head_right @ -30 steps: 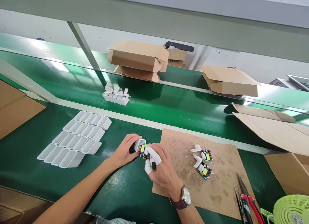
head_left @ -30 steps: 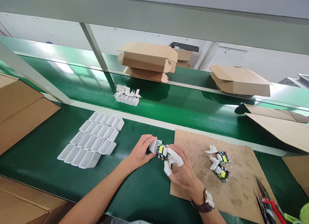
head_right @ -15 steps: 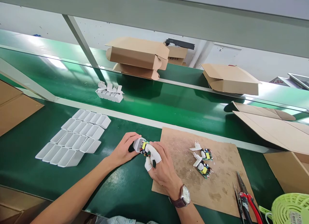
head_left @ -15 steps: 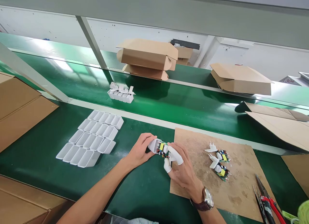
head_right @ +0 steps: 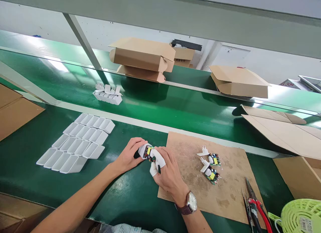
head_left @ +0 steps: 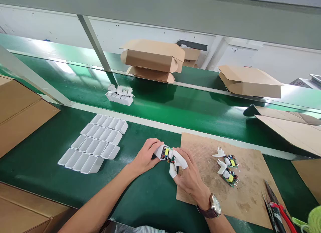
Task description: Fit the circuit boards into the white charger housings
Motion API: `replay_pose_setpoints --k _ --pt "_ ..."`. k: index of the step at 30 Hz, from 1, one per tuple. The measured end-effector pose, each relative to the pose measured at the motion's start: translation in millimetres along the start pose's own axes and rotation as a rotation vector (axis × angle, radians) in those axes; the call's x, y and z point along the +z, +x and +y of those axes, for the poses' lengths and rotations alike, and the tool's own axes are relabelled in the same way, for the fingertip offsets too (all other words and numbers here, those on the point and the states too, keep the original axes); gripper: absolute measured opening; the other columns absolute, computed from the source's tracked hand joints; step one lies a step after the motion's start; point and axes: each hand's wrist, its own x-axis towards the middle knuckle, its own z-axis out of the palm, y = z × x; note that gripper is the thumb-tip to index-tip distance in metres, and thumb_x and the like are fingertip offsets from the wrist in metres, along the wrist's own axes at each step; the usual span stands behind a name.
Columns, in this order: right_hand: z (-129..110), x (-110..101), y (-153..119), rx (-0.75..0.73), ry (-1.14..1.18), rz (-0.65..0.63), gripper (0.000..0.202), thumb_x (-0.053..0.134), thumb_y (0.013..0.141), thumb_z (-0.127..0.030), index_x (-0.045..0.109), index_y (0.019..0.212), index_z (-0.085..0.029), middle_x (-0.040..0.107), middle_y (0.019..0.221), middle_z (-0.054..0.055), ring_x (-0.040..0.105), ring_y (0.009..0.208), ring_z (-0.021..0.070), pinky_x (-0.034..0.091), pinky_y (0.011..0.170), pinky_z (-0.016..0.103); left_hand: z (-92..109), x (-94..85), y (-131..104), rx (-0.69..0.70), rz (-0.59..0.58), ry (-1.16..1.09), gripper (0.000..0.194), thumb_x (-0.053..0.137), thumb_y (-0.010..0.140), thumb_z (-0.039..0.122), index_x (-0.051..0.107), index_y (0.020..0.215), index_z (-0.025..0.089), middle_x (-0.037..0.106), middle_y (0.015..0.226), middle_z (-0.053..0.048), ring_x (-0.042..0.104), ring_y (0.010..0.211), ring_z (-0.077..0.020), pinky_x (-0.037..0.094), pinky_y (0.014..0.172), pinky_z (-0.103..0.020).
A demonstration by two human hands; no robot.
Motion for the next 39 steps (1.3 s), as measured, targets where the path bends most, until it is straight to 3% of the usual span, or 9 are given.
replay_pose_setpoints --k 21,25,29,34,39 --pt "-1 5 1 -0.001 -0.016 -0.004 0.070 0.052 0.093 -0.006 0.032 0.158 -0.023 0.064 0.128 0.015 0.060 0.124 0.0328 0.061 0.097 0.055 2 5.5 -1 0.003 0.003 -0.046 0.059 0.067 0.095 0.020 0.044 0.149 0.026 0.054 0.128 -0.014 0.060 0.118 -0.0280 0.058 0.099 -0.046" --pt "0 5 0 0.003 0.038 -0.021 0.064 0.057 0.095 -0.012 0.037 0.155 -0.024 0.066 0.128 0.015 0.062 0.124 0.0331 0.061 0.097 0.055 5 8.2 -4 -0.053 -0.099 -0.180 0.061 0.067 0.095 0.023 0.042 0.151 0.026 0.054 0.133 -0.015 0.063 0.121 -0.0278 0.059 0.100 -0.046" --pt "7 2 1 0.053 0.191 -0.023 0.046 0.052 0.100 -0.015 0.050 0.144 -0.028 0.068 0.125 0.012 0.066 0.118 0.0293 0.061 0.096 0.053 5 6.3 -5 -0.138 -0.212 -0.324 0.060 0.062 0.094 0.017 0.042 0.150 0.027 0.058 0.145 -0.014 0.058 0.136 -0.0295 0.050 0.113 -0.052" --pt "21 11 0 0.070 0.217 -0.137 0.045 0.052 0.101 -0.016 0.055 0.145 -0.029 0.064 0.142 0.012 0.065 0.128 0.0283 0.061 0.103 0.049 4 -0.6 -2 -0.321 -0.206 -0.534 0.067 0.057 0.094 0.017 0.035 0.156 0.029 0.061 0.149 -0.012 0.064 0.130 -0.0271 0.053 0.109 -0.050" --pt "25 22 -6 0.012 0.189 -0.153 0.051 0.052 0.101 -0.013 0.052 0.149 -0.029 0.069 0.134 0.012 0.071 0.119 0.0259 0.065 0.097 0.042 5 0.7 -3 -0.394 -0.162 -0.671 0.068 0.062 0.097 0.026 0.031 0.158 0.029 0.061 0.148 -0.014 0.065 0.130 -0.0263 0.053 0.110 -0.049"
